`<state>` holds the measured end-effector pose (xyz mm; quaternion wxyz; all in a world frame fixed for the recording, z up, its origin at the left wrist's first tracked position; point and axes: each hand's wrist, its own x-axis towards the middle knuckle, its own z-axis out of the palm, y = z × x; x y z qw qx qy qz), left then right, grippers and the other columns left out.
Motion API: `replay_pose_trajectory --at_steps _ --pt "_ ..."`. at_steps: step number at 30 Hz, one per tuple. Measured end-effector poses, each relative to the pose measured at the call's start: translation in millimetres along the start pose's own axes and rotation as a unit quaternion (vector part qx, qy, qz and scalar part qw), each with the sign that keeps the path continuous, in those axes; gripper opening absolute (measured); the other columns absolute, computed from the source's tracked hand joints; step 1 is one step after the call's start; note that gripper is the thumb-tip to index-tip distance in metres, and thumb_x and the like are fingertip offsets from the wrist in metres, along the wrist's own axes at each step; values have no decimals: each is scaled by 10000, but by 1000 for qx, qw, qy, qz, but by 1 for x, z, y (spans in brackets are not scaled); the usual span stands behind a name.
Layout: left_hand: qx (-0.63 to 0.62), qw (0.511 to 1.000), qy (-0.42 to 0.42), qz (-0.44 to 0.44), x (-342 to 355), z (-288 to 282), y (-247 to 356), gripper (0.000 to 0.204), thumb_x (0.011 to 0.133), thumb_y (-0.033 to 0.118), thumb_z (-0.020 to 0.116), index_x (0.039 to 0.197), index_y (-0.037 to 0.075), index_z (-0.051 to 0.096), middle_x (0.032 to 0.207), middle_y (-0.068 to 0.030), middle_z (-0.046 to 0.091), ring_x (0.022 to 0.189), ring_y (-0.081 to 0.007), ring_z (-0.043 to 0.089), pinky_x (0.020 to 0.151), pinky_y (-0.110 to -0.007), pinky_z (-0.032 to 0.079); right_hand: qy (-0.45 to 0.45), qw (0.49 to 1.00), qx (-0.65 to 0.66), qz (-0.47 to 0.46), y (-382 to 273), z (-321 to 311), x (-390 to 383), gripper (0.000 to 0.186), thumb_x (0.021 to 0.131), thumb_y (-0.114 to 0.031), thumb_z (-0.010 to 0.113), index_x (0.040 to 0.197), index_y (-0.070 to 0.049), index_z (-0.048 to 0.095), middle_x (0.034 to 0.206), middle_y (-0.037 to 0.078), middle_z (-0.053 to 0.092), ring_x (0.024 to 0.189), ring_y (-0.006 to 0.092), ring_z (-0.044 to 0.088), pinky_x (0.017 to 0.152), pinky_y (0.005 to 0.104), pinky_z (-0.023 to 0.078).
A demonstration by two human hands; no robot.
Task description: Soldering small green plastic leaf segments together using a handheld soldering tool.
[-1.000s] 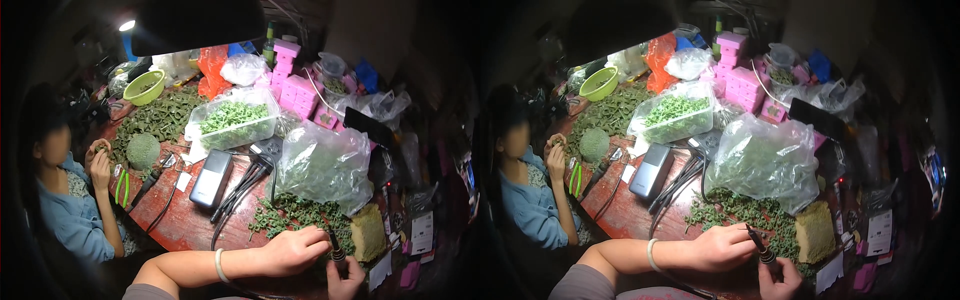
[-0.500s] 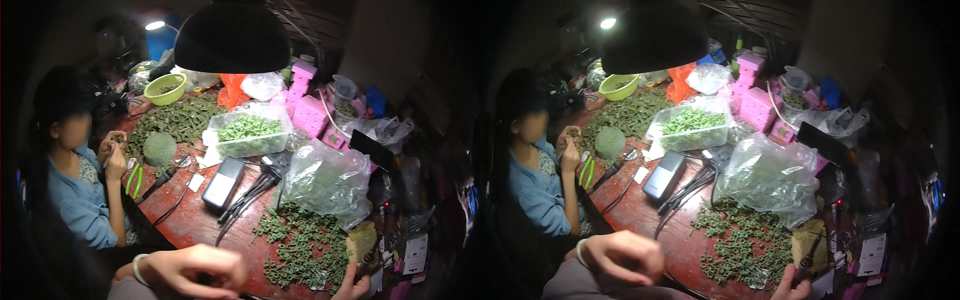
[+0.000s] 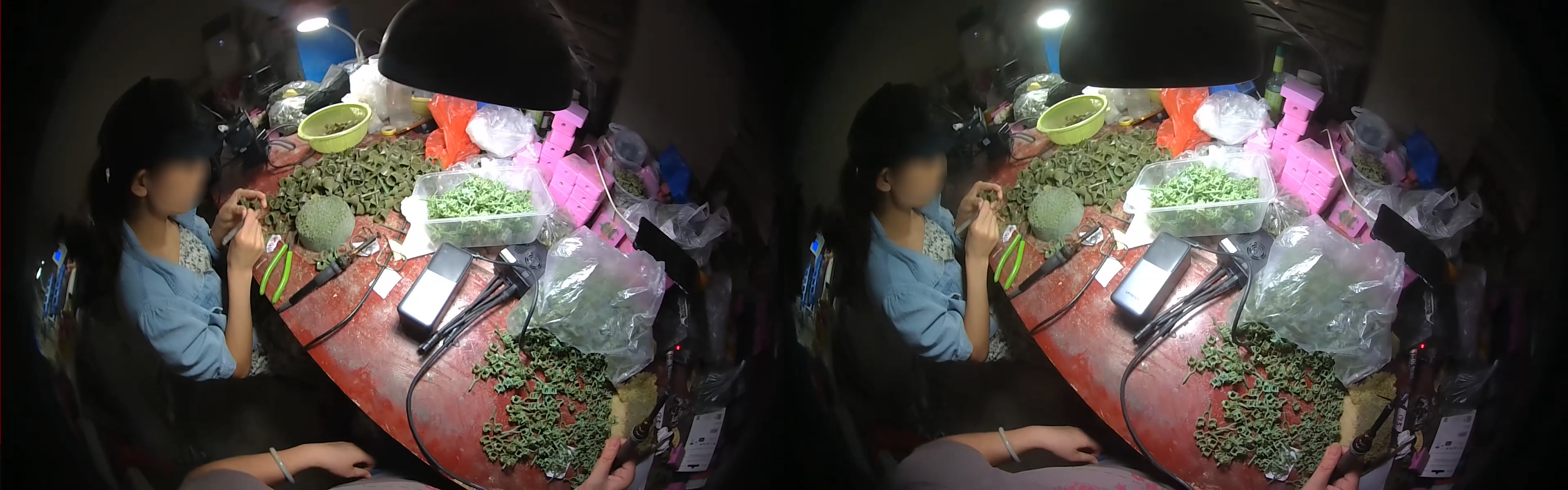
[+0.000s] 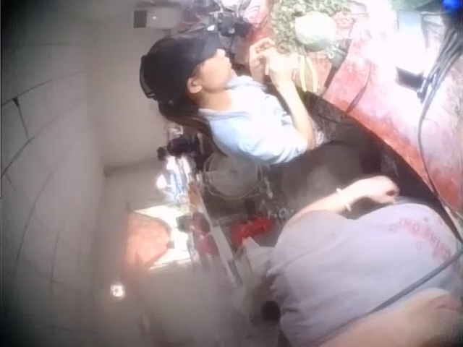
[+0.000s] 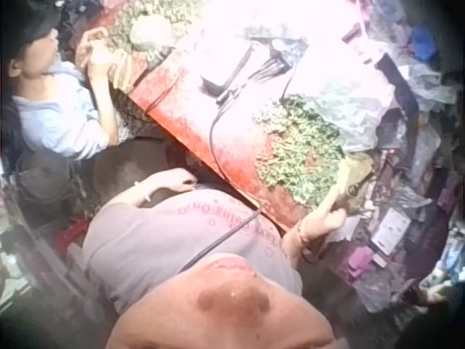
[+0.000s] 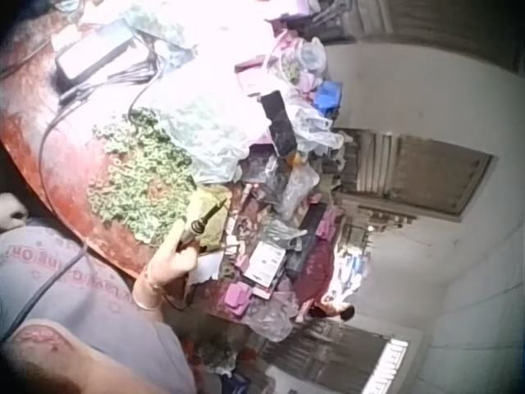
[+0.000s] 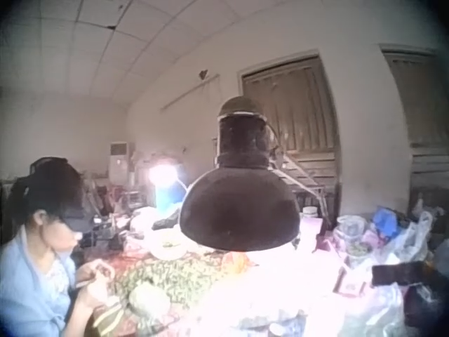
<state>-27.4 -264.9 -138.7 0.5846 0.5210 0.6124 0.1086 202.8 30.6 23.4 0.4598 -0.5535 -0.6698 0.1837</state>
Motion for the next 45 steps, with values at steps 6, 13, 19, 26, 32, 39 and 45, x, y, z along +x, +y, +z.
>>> replay_pose_trajectory --at_steps 6,13,19,26,32,39,45 --pt "72 994 15 -85 -6 -12 19 361 941 420 548 967 72 643 848 -150 663 780 -342 627 702 -420 496 19 1000 -1 12 9 1 -4 392 857 -214 747 667 79 567 582 156 586 499 214 508 489 364 424" --pt "-82 996 23 2 -2 -7 17 352 950 388 563 1027 55 650 910 -127 666 858 -263 637 754 -366 492 24 1000 -11 -16 17 -2 -2 407 856 -208 749 630 61 544 527 133 530 461 210 456 461 365 397" --pt "-108 993 5 50 3 -12 21 306 956 334 560 989 37 630 877 -125 650 811 -245 610 747 -360 478 19 1000 -11 -22 12 0 0 381 862 -193 743 645 68 569 539 133 553 465 200 464 466 355 403" --pt "205 961 99 -157 1 2 9 317 771 240 564 962 2 647 913 -231 661 801 -384 654 670 -502 532 22 999 17 -21 -1 -1 3 358 862 -192 743 667 65 589 567 137 581 475 198 480 470 351 410" --pt "99 966 97 -216 20 28 -12 445 797 275 575 1153 13 625 1051 -274 643 980 -368 647 838 -462 521 7 1000 -6 -7 10 0 -3 357 860 -207 745 699 80 610 586 158 596 485 215 505 479 354 426" --pt "-86 971 -209 81 94 -17 56 428 966 301 511 1223 -32 590 1225 -217 611 1158 -280 566 1019 -381 411 43 998 -4 -47 23 -4 -2 393 866 -238 741 702 97 616 603 181 615 508 236 551 497 362 462" --pt "-98 977 -181 59 97 -21 55 432 965 307 514 1227 -28 589 1226 -213 612 1153 -281 569 1016 -382 414 20 997 -26 -76 30 2 0 370 883 -225 722 731 102 639 620 173 630 522 216 559 504 358 469"
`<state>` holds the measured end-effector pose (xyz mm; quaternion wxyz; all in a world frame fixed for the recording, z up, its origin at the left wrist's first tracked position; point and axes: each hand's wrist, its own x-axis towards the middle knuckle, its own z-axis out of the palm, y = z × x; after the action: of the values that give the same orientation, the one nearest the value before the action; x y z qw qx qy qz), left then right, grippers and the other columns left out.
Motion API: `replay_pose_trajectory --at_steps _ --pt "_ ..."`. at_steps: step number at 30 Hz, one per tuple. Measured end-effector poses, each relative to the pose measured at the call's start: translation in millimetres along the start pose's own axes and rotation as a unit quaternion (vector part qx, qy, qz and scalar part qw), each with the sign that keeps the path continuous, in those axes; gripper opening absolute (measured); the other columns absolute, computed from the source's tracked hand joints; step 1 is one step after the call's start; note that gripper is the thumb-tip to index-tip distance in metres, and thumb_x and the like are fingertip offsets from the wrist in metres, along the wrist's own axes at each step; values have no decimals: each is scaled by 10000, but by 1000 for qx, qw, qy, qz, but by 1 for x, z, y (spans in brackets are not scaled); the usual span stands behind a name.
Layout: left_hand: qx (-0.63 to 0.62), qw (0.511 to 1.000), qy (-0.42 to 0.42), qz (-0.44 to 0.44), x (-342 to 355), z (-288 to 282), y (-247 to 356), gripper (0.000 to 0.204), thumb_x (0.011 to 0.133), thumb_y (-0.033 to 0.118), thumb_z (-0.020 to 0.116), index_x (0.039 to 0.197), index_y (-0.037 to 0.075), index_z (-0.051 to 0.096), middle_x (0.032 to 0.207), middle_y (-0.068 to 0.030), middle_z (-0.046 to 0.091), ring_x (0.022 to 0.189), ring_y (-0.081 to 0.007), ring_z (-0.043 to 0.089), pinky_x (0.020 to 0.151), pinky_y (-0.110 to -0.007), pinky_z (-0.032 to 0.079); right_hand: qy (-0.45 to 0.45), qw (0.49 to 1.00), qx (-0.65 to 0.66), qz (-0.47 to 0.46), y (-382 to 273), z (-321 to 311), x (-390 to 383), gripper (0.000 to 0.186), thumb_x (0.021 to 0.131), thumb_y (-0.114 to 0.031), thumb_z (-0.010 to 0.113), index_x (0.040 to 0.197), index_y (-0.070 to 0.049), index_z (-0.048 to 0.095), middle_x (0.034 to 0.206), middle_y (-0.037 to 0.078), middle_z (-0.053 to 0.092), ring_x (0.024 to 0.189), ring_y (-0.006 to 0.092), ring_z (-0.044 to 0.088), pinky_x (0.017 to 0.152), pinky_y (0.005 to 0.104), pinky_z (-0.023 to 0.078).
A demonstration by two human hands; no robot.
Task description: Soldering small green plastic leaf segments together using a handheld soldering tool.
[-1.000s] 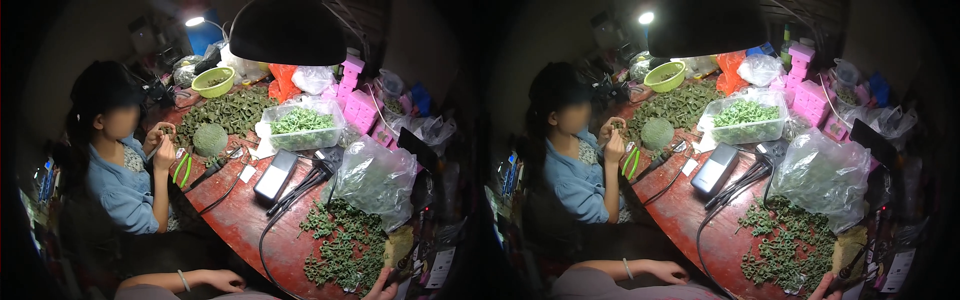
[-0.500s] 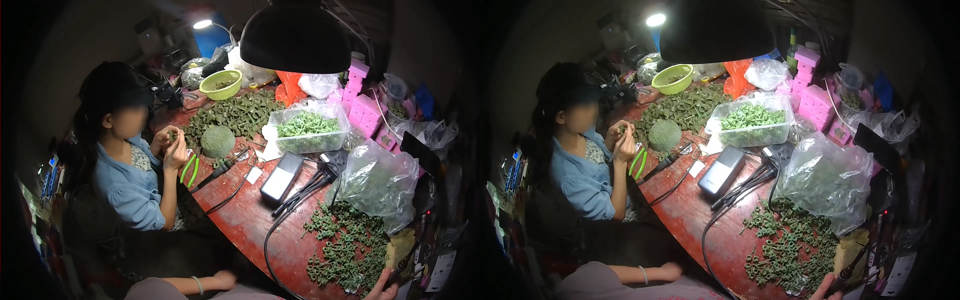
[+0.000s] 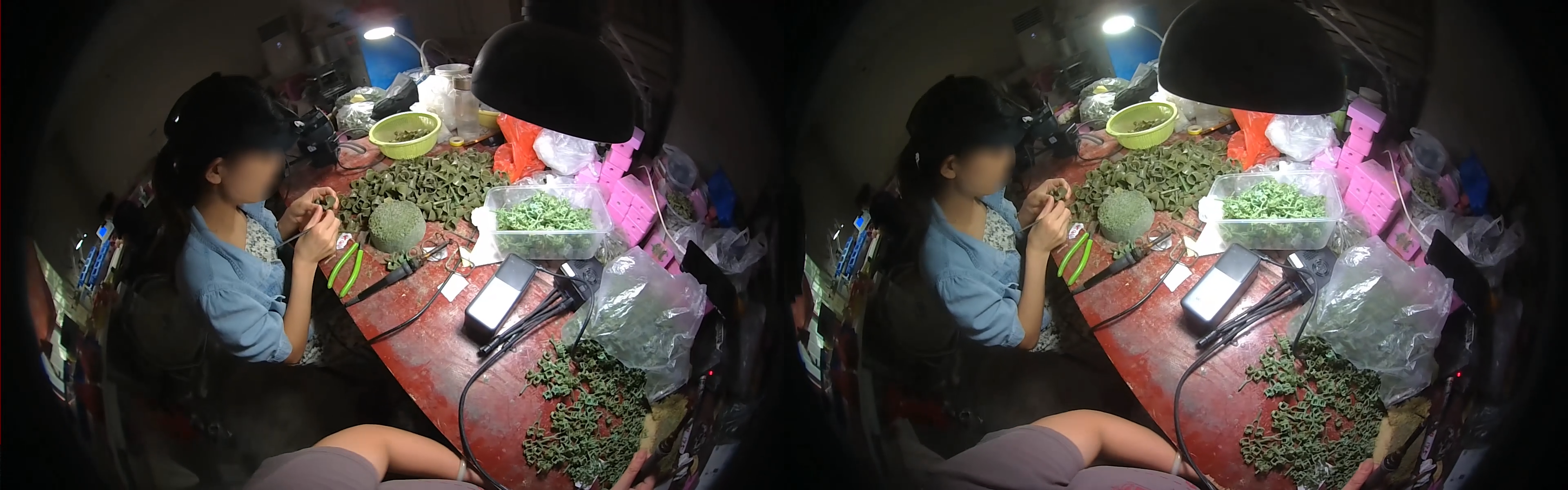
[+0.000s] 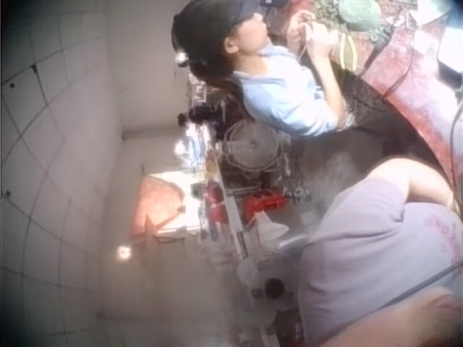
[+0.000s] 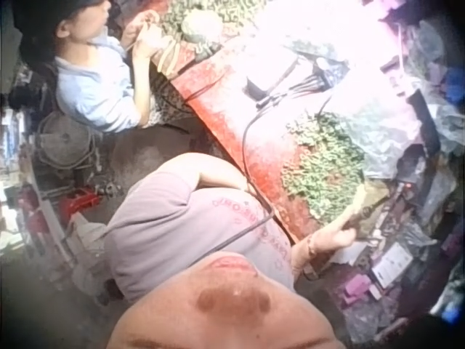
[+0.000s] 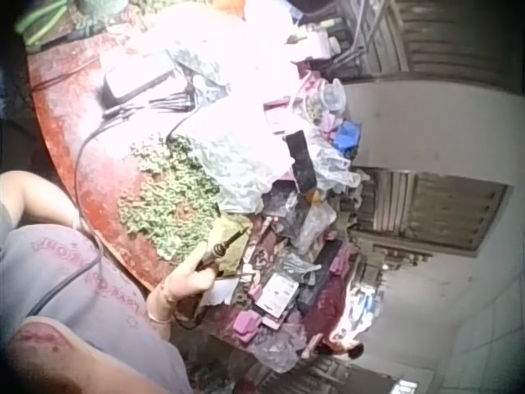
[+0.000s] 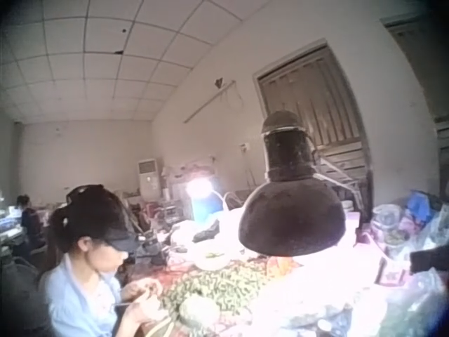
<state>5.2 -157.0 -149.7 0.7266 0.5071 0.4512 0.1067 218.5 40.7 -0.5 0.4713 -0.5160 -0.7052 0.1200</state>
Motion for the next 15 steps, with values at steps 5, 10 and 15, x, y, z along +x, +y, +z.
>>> replay_pose_trajectory --at_steps 5,10,15 --pt "-26 999 40 -14 -2 20 -22 435 964 312 516 1231 -24 587 1228 -210 612 1148 -281 571 1013 -383 418 1 994 101 -35 -38 5 3 272 924 -152 663 890 117 686 773 176 700 636 200 626 610 335 518" --pt "-78 994 66 -50 -15 58 -45 439 963 318 519 1235 -20 586 1229 -206 613 1144 -282 574 1011 -384 421 -80 996 38 -4 -27 8 -8 247 946 -117 619 1000 118 675 926 189 713 773 210 674 706 324 534" --pt "-92 990 83 -64 -21 71 -58 444 962 324 522 1239 -17 585 1231 -203 613 1139 -282 577 1008 -384 424 -86 996 0 -16 -18 11 -16 246 944 -122 624 982 114 679 911 190 712 760 217 673 699 328 534"
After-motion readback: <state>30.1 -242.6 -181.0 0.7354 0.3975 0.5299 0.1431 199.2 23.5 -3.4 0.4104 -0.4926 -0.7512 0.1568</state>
